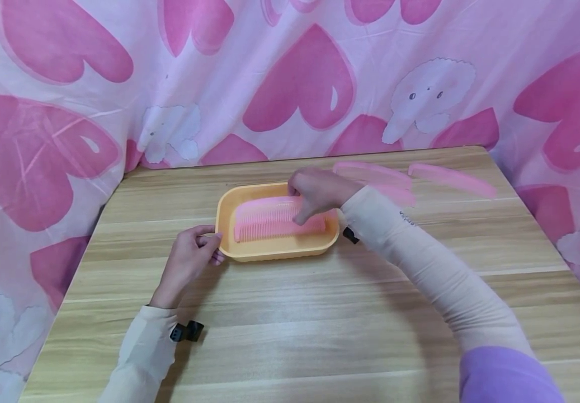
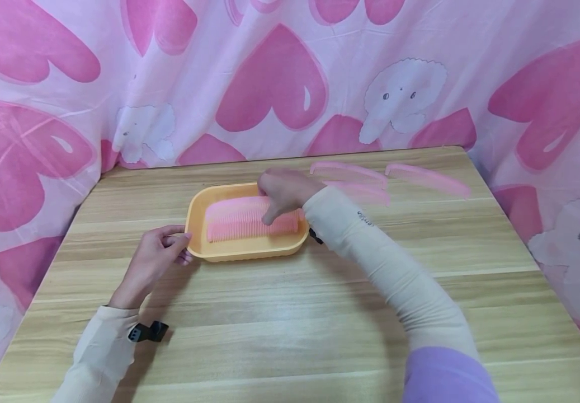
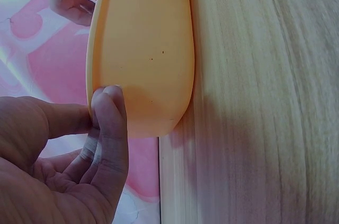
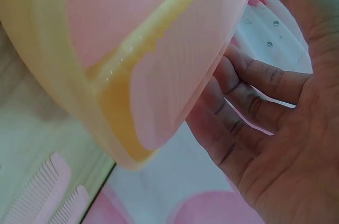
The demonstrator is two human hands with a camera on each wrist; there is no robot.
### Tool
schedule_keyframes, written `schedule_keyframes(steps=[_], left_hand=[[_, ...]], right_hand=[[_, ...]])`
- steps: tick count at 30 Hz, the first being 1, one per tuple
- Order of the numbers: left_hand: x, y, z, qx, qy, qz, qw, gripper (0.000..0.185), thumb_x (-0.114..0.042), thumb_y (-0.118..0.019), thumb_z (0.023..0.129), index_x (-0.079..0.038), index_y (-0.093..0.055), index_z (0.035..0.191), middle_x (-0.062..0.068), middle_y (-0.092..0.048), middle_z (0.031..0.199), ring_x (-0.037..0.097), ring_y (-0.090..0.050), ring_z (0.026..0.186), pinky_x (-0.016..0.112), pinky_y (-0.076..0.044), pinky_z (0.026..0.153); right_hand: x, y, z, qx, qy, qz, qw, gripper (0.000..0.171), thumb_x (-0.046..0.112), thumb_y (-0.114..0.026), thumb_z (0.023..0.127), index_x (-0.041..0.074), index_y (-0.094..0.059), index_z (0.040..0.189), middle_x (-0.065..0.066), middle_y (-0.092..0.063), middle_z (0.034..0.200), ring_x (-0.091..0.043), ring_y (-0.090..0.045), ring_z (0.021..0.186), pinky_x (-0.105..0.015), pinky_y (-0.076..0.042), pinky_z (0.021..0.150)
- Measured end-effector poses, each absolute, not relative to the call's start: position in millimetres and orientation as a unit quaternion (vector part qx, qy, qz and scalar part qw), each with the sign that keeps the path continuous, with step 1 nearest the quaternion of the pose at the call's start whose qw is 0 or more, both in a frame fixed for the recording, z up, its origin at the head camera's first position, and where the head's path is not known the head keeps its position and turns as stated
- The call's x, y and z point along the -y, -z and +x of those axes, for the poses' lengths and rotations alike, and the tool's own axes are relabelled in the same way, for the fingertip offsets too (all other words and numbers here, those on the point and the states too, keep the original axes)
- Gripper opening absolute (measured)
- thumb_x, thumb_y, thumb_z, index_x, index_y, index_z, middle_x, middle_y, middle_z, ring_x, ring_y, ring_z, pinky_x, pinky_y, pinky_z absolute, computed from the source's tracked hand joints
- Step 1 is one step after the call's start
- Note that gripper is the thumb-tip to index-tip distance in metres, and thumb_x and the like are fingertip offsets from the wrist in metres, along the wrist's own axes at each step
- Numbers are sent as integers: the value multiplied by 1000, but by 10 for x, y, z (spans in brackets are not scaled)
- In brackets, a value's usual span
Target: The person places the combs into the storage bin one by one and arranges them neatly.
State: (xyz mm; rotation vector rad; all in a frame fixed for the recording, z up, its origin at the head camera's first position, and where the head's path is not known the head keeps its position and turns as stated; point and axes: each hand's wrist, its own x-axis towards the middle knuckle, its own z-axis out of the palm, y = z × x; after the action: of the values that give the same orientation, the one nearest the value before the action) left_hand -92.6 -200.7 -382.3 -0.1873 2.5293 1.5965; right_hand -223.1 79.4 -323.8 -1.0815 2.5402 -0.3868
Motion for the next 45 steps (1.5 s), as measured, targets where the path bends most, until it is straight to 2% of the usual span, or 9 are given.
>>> schedule_keyframes(steps=[3, 7, 14, 19, 31, 36, 41, 45], left_hand=[[2002, 3822, -926, -842, -530, -63, 74, 38, -11, -57, 104, 13, -53, 133, 11, -70, 77, 12, -66, 62, 26, -61, 59], [1995, 3809, -922, -840, -534, -62, 74, 39, -11, -57, 104, 14, -52, 134, 12, -71, 78, 12, -67, 62, 26, -61, 59], [1997, 3801, -915, -841, -533, -62, 73, 38, -11, -57, 104, 14, -52, 134, 13, -71, 78, 13, -66, 61, 29, -62, 60], [2000, 3822, -922, -843, -528, -68, 76, 38, -11, -56, 105, 13, -53, 134, 12, -71, 79, 13, -67, 62, 29, -62, 61], [2011, 3822, -927, -846, -524, -64, 75, 37, -10, -56, 105, 13, -53, 133, 14, -70, 79, 13, -67, 62, 29, -62, 60], [2009, 3818, -926, -845, -526, -62, 74, 37, -10, -56, 105, 13, -53, 133, 13, -70, 78, 13, -67, 62, 27, -61, 60], [2006, 3825, -924, -844, -528, -63, 75, 37, -10, -56, 104, 13, -53, 133, 12, -70, 77, 13, -67, 62, 29, -62, 61], [1998, 3833, -929, -844, -527, -65, 72, 36, -8, -56, 104, 13, -53, 133, 12, -70, 76, 13, -67, 61, 31, -63, 61]], right_hand=[[-773, 3285, -2217, -900, 128, -378, 178, 46, 28, -87, 70, 2, -67, 103, -6, -62, 96, -19, -52, 82, -31, -51, 73], [-762, 3343, -2211, -903, 116, -373, 182, 50, 29, -87, 69, 3, -69, 107, -5, -65, 102, -20, -55, 86, -32, -53, 78], [-750, 3451, -2207, -900, 123, -370, 194, 42, 26, -86, 70, 3, -67, 99, -4, -60, 93, -20, -50, 82, -31, -48, 71], [-732, 3514, -2191, -902, 120, -360, 205, 49, 28, -89, 69, 3, -67, 105, -3, -63, 99, -20, -53, 86, -32, -51, 75], [-697, 3633, -2197, -901, 99, -383, 178, 45, 30, -91, 70, 4, -71, 101, -3, -62, 90, -19, -50, 83, -31, -48, 72], [-724, 3627, -2183, -901, 97, -382, 182, 50, 32, -89, 74, 3, -70, 110, -5, -64, 103, -20, -53, 91, -34, -50, 82], [-770, 3575, -2148, -900, 117, -373, 194, 62, 34, -90, 77, 1, -66, 124, -8, -60, 127, -23, -57, 112, -36, -50, 100], [-839, 3489, -2130, -898, 148, -366, 194, 67, 31, -89, 79, -1, -62, 131, -11, -58, 133, -27, -57, 120, -39, -49, 105]])
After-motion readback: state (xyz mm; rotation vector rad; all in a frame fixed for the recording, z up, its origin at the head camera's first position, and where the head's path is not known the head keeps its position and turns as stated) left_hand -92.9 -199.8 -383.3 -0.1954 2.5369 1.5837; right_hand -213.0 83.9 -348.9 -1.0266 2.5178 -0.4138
